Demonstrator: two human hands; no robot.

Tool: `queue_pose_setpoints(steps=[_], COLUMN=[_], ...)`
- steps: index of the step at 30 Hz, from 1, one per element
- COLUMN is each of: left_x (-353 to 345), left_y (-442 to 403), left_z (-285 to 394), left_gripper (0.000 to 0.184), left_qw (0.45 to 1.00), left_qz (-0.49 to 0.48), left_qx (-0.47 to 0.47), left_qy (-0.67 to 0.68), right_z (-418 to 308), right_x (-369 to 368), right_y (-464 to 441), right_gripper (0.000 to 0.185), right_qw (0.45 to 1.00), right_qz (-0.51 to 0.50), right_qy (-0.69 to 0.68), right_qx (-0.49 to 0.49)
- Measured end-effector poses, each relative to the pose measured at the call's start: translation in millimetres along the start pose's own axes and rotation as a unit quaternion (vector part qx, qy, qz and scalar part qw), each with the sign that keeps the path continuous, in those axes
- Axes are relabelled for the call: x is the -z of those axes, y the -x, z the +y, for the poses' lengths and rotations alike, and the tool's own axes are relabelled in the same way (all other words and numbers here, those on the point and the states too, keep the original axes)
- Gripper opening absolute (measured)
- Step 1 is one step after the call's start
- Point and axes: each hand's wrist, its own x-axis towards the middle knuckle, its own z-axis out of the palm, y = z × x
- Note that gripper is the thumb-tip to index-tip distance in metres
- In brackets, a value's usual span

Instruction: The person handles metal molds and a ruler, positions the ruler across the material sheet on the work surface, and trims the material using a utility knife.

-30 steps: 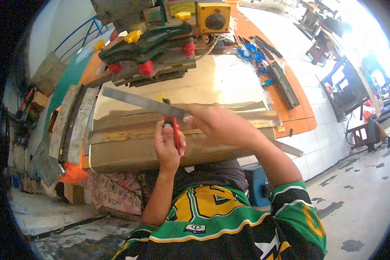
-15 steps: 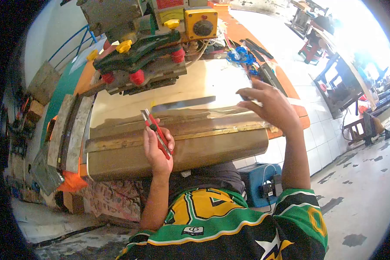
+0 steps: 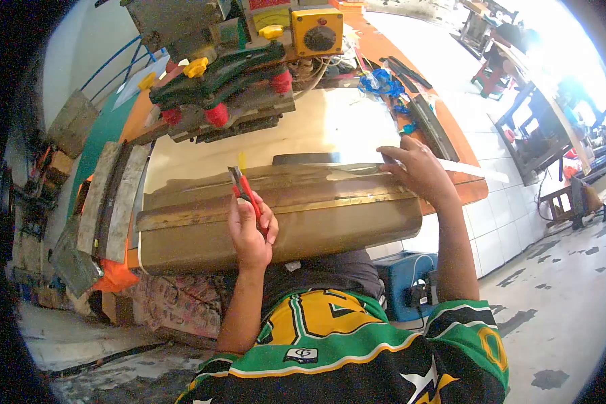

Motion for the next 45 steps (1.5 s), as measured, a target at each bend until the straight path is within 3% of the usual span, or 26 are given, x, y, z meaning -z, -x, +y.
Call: queue_pose_setpoints(steps=[6,13,22,24,33,40,45], left_x=[1,-3,-1,2,-4,-4,-3], left_y=[0,-4,-7,-10,-8,-5,-5], left_z=[1,1,7,8,11,8,-1], left_gripper=[0.036,0.044,0.053,0.054,0.045,0.045,0.037], left_qw=[0.999,0.998,0.995,0.990,0.994,0.995,0.998], left_qz=[-0.046,-0.027,0.002,0.025,0.036,0.042,-0.009], left_qx=[0.028,0.054,0.087,0.121,0.106,0.086,0.066], left_qy=[-0.009,0.014,0.051,0.065,0.018,0.004,0.014], right_z=[-12,-32,-52,-54,-58,-59,-65], right_x=[-20,-30,-40,-45,-52,-50,-48], right_y=[-7,-12,-10,-8,-2,0,0], right_gripper=[0.039,0.043,0.041,0.039,0.040,0.040,0.037], right_qw=[0.999,0.999,0.998,0.998,0.991,0.989,0.978], right_qz=[0.031,0.012,-0.013,0.030,0.127,0.141,0.198], right_qy=[-0.019,0.028,-0.042,-0.031,0.007,0.009,0.028], right_qx=[0.029,0.033,0.037,0.049,0.044,0.045,0.055])
